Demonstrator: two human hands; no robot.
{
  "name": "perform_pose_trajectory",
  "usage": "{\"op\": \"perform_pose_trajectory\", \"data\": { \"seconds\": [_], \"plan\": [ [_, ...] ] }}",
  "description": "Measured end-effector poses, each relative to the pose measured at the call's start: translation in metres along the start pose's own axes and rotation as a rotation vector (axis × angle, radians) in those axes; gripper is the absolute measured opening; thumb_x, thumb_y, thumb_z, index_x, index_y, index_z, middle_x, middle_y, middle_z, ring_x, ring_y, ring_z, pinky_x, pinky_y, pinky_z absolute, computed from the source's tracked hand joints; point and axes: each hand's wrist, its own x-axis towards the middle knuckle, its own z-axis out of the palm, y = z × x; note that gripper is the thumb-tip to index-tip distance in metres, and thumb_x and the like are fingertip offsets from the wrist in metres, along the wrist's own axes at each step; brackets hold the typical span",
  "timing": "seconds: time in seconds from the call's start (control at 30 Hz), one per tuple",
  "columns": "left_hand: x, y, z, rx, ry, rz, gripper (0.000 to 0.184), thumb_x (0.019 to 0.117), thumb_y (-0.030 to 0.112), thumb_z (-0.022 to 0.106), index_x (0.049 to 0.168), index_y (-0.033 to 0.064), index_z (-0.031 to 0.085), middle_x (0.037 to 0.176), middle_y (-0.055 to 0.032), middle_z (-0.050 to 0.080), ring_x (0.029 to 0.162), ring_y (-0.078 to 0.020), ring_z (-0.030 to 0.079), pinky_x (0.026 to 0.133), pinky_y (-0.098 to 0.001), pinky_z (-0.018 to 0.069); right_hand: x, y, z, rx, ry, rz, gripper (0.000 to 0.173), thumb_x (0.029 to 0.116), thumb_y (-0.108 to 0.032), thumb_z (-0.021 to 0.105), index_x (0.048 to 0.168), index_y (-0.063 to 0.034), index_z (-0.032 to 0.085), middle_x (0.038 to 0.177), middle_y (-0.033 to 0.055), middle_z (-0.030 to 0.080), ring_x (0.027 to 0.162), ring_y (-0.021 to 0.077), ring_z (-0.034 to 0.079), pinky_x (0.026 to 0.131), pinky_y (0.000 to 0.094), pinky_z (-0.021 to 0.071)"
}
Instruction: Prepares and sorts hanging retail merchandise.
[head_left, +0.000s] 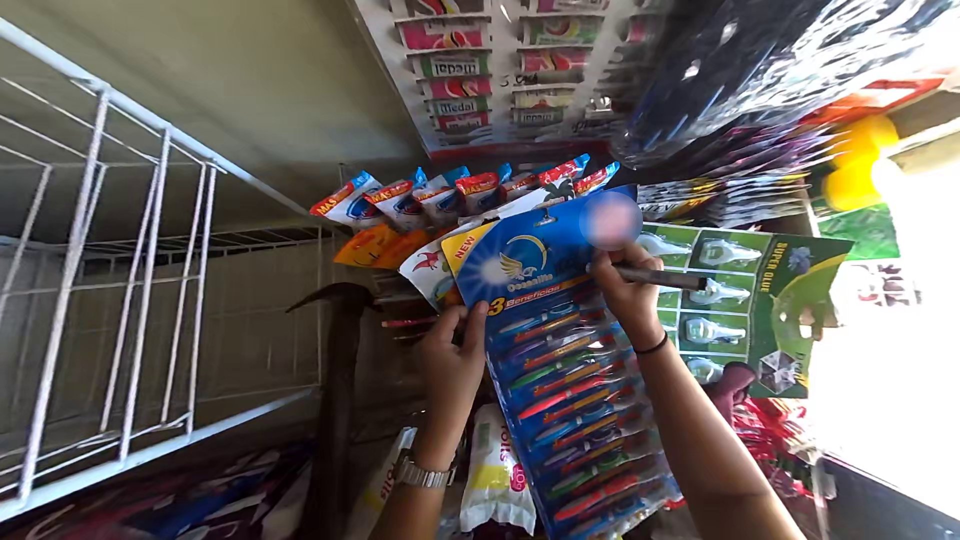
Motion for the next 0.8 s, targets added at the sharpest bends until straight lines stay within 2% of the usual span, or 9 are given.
{"op": "perform_pose_trajectory", "data": {
  "seconds": [0.1,0.27,0.37,0.47,0.57,0.67,0.8],
  "plan": [
    [0.0004,0.0022,-0.0008,-0.012,-0.003,-0.006,0.027,0.0989,0.024,0.064,0.087,0.0008,0.069,0.071,0.0041,0.061,0.064,0.0095,0.052,0.061,-0.0098,0.0425,0.0008,-0.0005,0.0006,0.034,0.032,0.018,0.022,0.0927,-0.004,0.061,0.074,-0.0148,0.055,0.064,-0.0136,0.053,0.056,-0.0089,0.050,0.053,0.0093,0.0442],
    [0.0007,0.0008,-0.0001,-0.012,0.000,0.002,0.026,0.0990,0.023,0.064,0.087,0.0009,0.069,0.070,0.0044,0.061,0.063,0.0093,0.051,0.060,-0.0096,0.0417,0.0020,-0.0024,0.0008,0.001,0.000,0.039,0.023,0.0906,-0.005,0.060,0.071,-0.0149,0.053,0.062,-0.0130,0.051,0.053,-0.0089,0.047,0.051,0.0089,0.0408],
    [0.0008,0.0003,0.0002,-0.009,-0.001,0.001,0.026,0.0991,0.024,0.064,0.087,0.0008,0.069,0.071,0.0039,0.061,0.063,0.0089,0.052,0.061,-0.0103,0.0422,0.0029,-0.0007,0.0008,0.024,0.018,0.020,0.021,0.0915,-0.004,0.060,0.074,-0.0136,0.056,0.064,-0.0134,0.053,0.056,-0.0095,0.050,0.053,0.0085,0.0435],
    [0.0011,0.0013,-0.0001,-0.007,-0.002,0.005,0.027,0.0990,0.024,0.064,0.086,0.0007,0.069,0.072,0.0035,0.062,0.064,0.0092,0.053,0.062,-0.0101,0.0428,0.0032,-0.0024,0.0009,0.034,0.038,0.031,0.023,0.0896,-0.003,0.060,0.071,-0.0153,0.054,0.062,-0.0146,0.051,0.055,-0.0099,0.047,0.052,0.0089,0.0402],
    [0.0005,0.0019,-0.0007,-0.004,-0.002,-0.002,0.027,0.0990,0.023,0.064,0.087,0.0003,0.070,0.072,0.0026,0.063,0.065,0.0088,0.053,0.062,-0.0102,0.0430,0.0021,-0.0012,-0.0007,0.033,0.075,0.052,0.023,0.0913,-0.004,0.060,0.073,-0.0169,0.054,0.064,-0.0147,0.052,0.056,-0.0094,0.049,0.053,0.0085,0.0428],
    [0.0011,0.0005,-0.0005,0.005,-0.004,0.010,0.027,0.0991,0.024,0.064,0.087,0.0000,0.069,0.072,0.0020,0.063,0.065,0.0077,0.053,0.062,-0.0111,0.0433,0.0026,-0.0015,0.0006,-0.012,0.057,0.029,0.022,0.0931,-0.005,0.060,0.073,-0.0131,0.055,0.065,-0.0127,0.052,0.057,-0.0092,0.049,0.054,0.0086,0.0433],
    [0.0014,-0.0005,-0.0004,0.017,-0.010,0.017,0.029,0.0994,0.025,0.064,0.087,-0.0005,0.069,0.072,0.0008,0.063,0.065,0.0061,0.054,0.063,-0.0129,0.0441,0.0038,-0.0003,-0.0005,0.010,0.055,0.021,0.021,0.0890,-0.003,0.059,0.072,-0.0146,0.056,0.065,-0.0147,0.054,0.059,-0.0098,0.050,0.056,0.0093,0.0430]
  ]
}}
